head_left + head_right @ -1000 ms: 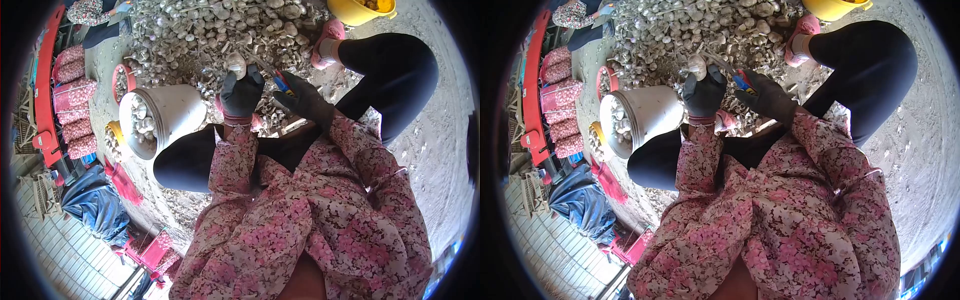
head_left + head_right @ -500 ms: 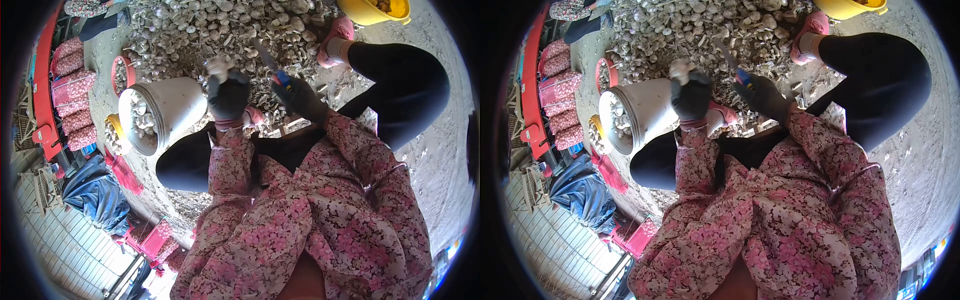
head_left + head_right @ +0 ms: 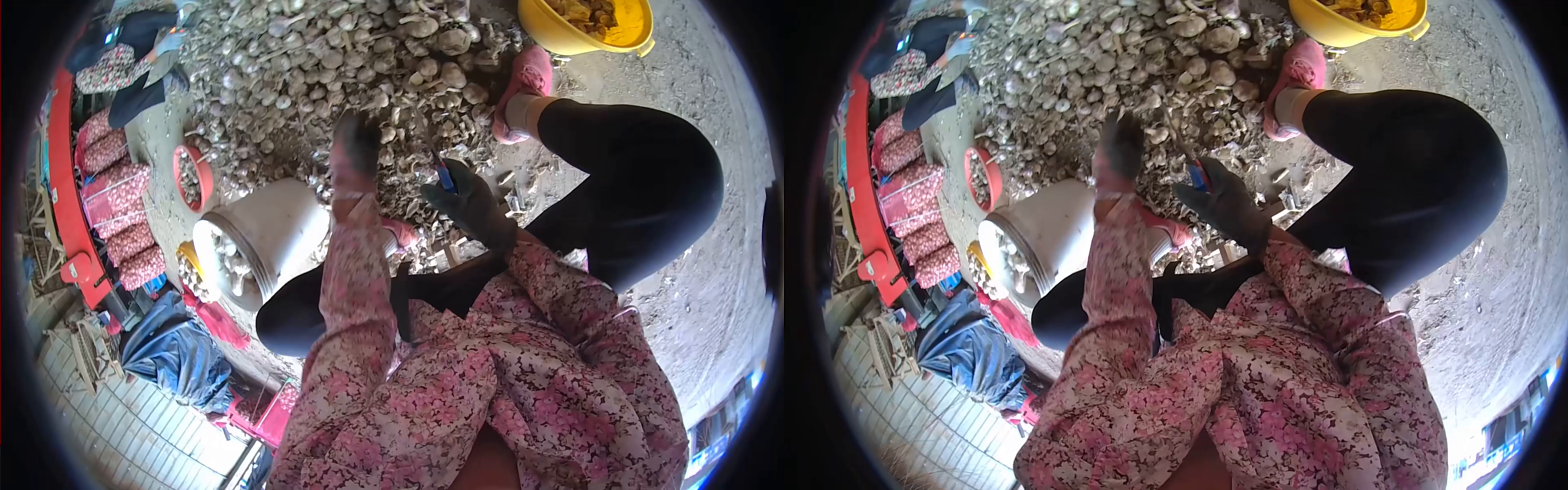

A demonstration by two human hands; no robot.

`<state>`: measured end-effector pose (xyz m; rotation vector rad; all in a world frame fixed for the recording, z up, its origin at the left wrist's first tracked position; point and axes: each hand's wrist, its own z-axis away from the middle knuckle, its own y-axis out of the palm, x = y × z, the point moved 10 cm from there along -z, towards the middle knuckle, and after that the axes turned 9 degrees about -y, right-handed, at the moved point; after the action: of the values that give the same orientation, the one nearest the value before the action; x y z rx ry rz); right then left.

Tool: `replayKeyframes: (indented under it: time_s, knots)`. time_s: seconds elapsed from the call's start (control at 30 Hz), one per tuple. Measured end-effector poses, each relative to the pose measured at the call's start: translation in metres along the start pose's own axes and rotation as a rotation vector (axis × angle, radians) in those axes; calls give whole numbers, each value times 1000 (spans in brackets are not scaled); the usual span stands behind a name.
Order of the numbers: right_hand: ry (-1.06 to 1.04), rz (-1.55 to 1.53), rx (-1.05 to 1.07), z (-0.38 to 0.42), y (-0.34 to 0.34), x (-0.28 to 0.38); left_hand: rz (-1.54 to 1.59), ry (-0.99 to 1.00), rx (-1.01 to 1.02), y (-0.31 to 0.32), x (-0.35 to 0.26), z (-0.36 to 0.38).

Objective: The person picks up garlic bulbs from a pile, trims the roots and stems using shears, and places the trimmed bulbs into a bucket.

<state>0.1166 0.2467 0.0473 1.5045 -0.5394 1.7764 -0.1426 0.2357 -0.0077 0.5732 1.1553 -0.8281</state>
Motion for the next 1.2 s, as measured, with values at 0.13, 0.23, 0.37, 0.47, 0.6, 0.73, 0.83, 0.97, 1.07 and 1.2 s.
replayKeyframes:
  time_s: [0.13,0.23,0.37,0.47,0.6,0.73,0.83,0.97,1.07,1.2]
  knots:
    - [330,-635,-176,5,-23,-7,-344,-386,172,128,61,-60]
    - [432,-1021,-187,6,-29,-9,-1289,-32,70,193,60,-81]
    - [562,-894,-167,11,-28,-23,-1580,-279,145,209,86,-93]
    - [60,-686,-252,-7,-59,15,-1558,-281,123,206,104,-95]
    - [-219,39,-162,-15,-78,43,-663,-157,-256,174,131,-68]
    - [-114,301,-249,-6,-88,32,-865,5,-15,144,132,-54]
    - [-216,382,-321,0,-96,35,-380,-128,83,110,130,-45]
    - [-246,845,-203,2,-78,42,419,-308,247,106,44,19]
    - [-219,1029,-77,2,-51,44,353,-174,216,85,-1,61]
    - [-317,1124,20,8,-21,48,-448,104,-2,46,-36,94]
